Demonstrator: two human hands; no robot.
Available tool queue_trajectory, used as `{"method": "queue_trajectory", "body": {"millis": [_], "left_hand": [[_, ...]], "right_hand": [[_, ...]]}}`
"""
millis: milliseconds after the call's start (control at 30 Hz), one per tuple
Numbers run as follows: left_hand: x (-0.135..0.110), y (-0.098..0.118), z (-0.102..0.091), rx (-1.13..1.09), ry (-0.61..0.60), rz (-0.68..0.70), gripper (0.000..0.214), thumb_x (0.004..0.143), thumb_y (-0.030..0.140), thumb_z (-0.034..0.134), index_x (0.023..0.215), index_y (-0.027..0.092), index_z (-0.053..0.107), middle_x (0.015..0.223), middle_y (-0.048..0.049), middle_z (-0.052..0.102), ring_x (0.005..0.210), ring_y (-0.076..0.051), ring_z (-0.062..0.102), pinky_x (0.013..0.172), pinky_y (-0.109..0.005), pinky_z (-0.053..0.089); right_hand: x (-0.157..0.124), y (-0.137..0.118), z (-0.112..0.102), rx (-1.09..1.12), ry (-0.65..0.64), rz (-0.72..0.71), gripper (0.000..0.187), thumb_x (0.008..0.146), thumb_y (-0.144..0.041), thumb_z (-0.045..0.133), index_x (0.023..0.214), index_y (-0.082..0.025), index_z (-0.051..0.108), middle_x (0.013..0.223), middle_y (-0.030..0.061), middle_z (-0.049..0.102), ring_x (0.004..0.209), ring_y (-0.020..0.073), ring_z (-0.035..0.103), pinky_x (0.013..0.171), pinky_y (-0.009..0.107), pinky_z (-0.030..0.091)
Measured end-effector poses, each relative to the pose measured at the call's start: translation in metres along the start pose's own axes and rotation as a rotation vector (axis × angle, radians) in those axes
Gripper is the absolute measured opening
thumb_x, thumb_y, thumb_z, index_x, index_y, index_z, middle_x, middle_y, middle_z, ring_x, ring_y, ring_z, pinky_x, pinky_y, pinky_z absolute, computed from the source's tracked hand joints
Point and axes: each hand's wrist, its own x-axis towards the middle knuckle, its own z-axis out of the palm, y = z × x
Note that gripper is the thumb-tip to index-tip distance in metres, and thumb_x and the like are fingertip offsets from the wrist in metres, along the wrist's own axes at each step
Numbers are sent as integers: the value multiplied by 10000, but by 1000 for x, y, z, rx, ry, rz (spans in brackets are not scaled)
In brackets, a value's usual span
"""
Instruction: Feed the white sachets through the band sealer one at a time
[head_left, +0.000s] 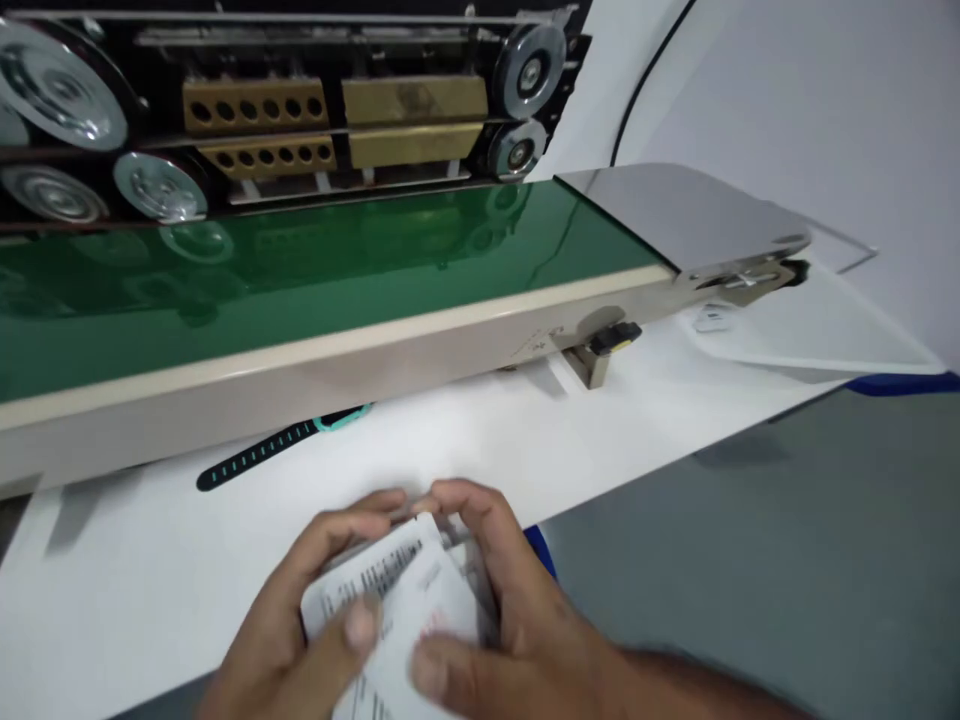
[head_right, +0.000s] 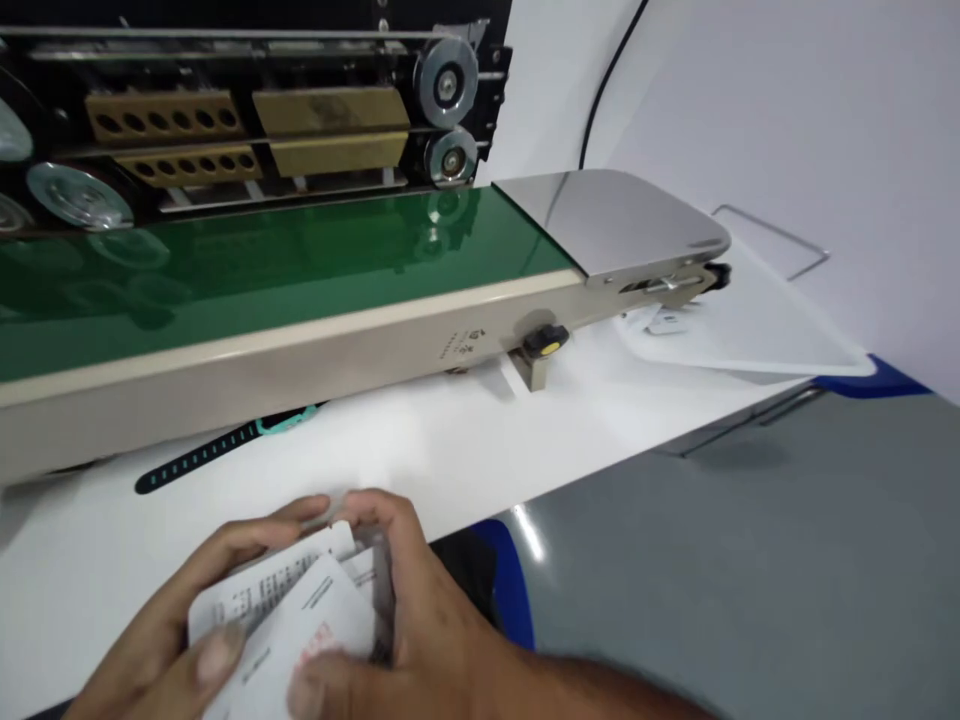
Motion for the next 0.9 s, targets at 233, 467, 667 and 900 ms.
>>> {"method": "queue_trajectory", "body": {"millis": [233,467,667,900], "left_hand": [[20,-4,17,-299,1,69,565,794,578,688,1276,355,496,1214,-53,656,1049,-290,649,813,-354,556],[22,1,20,-186,38,21,860,721,352,844,1404,427,327,1173,-25,670,996,-233,672,798,-301,565],[26,3,14,-166,48,1,783,760,416,801,1385,433,330,1221,-20,643,1077,-244,628,902,-353,488],[29,-4,11,-139,-180,46,633,801,396,769,1316,327,407,1150,-21,666,996,-216,639,829,-322,513]], "right_hand": [[33,-1,10,-64,410,-185,490,896,-312,732,1258,-327,401,1203,-1,476,979,123,538,809,234,518],[37,-9,8,-32,325,-181,387,974,-364,626,1273,-296,388,1129,11,516,944,132,547,801,264,508],[33,-4,-7,-515,291,-388,483,903,-271,651,1323,-280,414,1313,62,393,1214,235,433,1005,397,420],[38,-9,-12,-617,359,-329,180,954,-334,599,1090,-235,535,1042,33,522,933,190,541,850,359,461]]}}
